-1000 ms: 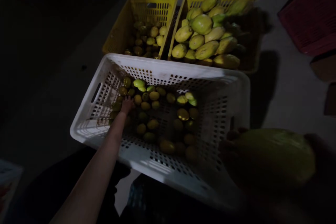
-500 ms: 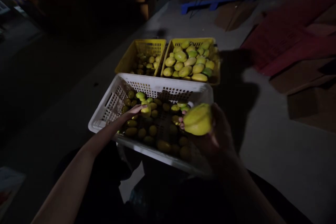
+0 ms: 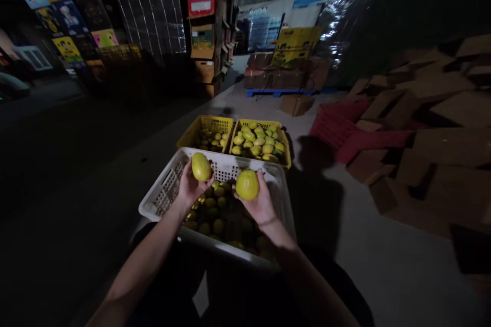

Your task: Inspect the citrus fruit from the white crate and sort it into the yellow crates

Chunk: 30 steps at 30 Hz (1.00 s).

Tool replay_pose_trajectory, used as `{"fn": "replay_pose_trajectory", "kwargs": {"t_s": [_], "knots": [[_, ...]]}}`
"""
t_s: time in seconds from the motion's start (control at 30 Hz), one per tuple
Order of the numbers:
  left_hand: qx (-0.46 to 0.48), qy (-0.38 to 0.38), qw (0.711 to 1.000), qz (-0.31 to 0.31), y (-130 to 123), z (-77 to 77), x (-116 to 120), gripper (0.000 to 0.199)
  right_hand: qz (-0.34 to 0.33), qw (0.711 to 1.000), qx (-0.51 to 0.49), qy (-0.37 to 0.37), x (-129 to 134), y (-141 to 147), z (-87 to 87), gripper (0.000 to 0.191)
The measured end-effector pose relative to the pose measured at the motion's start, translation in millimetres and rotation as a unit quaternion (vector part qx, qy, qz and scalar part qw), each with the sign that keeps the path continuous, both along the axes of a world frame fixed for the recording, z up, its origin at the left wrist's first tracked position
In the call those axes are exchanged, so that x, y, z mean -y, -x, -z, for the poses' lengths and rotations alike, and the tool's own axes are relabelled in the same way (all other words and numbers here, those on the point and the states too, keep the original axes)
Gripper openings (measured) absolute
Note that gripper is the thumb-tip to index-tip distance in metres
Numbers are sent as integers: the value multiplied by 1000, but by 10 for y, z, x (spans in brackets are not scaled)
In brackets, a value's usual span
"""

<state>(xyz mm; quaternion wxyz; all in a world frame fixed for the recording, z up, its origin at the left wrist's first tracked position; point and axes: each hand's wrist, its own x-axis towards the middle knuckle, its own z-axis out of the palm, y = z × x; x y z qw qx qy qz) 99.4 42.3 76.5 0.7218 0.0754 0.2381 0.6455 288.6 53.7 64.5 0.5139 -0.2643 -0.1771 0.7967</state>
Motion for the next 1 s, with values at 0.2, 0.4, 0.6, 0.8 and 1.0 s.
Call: {"fn": "replay_pose_trajectory", "kwargs": {"t_s": [0.2, 0.4, 0.6, 0.8, 1.0], "knots": [[-56, 30, 996, -64, -44, 89, -11, 41, -23, 1000, 9, -18, -35, 35, 99, 44], [7, 1, 997, -77, -216, 44, -22, 41, 61, 997, -28, -36, 26, 194, 117, 34], [21, -23, 997, -66, -413, 76, -40, 42, 68, 995, 1, -74, 29, 265, 117, 35], [-53, -4, 998, -38, -550, 213, -82, 36, 114, 993, 21, -28, -47, 249, 227, 27], [-83, -10, 996, -40, -517, 224, -107, 31, 113, 993, -22, 32, -77, 268, 238, 18]]}}
